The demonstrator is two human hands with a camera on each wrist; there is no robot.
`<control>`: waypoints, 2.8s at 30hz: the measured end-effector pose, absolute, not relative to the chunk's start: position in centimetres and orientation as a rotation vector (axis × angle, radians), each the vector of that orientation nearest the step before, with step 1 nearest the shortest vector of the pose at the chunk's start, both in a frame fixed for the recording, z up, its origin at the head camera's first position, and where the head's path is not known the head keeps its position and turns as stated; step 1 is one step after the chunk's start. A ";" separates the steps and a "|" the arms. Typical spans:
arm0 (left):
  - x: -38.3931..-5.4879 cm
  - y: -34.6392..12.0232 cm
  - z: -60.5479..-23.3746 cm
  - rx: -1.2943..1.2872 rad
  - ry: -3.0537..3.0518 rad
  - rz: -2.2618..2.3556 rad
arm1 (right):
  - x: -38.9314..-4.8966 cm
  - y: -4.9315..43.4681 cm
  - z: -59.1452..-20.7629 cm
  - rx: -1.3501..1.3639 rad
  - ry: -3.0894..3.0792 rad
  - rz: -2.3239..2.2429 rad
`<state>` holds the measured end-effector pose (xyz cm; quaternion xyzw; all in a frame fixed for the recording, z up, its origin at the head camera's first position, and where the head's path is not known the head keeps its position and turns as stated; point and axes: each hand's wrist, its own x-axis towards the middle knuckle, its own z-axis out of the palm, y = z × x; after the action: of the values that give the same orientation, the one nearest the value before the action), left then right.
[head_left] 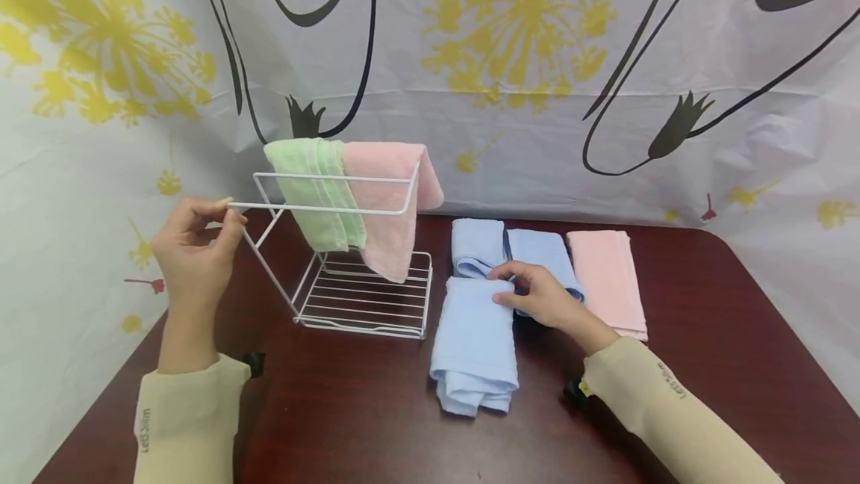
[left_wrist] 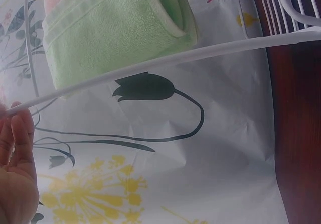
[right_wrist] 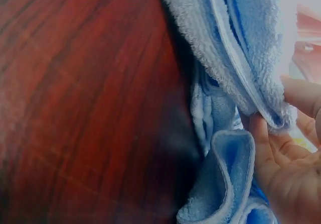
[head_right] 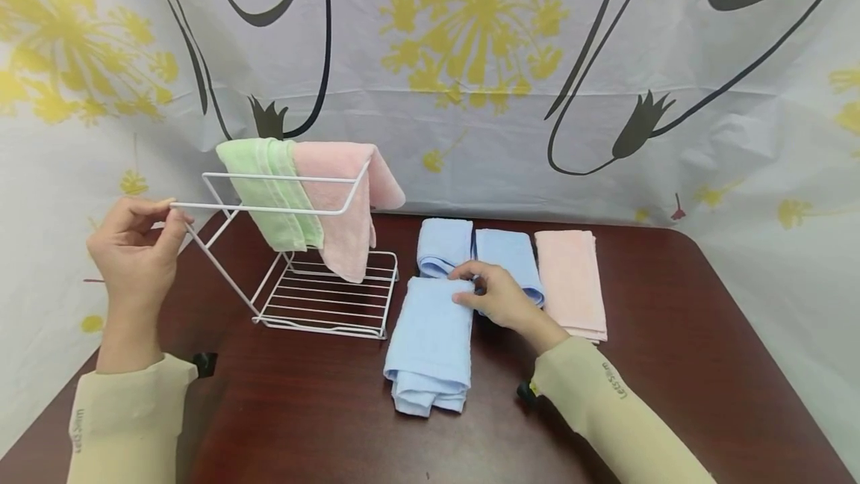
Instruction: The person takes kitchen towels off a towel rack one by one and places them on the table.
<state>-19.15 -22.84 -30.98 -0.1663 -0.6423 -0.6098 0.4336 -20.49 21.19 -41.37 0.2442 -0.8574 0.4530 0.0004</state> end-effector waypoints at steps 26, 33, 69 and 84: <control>-19.1 -22.8 -31.0 -0.390 -1.638 -1.463 | -21.3 18.8 -35.6 0.714 -2.601 1.225; -19.0 -22.8 -30.9 -0.371 -1.657 -1.428 | -21.9 16.0 -31.9 0.761 -2.442 1.445; -19.2 -22.5 -31.1 -0.365 -1.624 -1.436 | -25.8 7.9 -26.4 0.747 -2.059 2.181; -19.2 -22.5 -31.0 -0.370 -1.640 -1.425 | -26.3 6.9 -25.2 0.657 -2.161 2.141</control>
<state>-19.21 -22.54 -31.00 -0.1496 -0.6639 -0.5767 0.4519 -26.29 6.90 -25.22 0.2111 -0.6942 0.6879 0.0149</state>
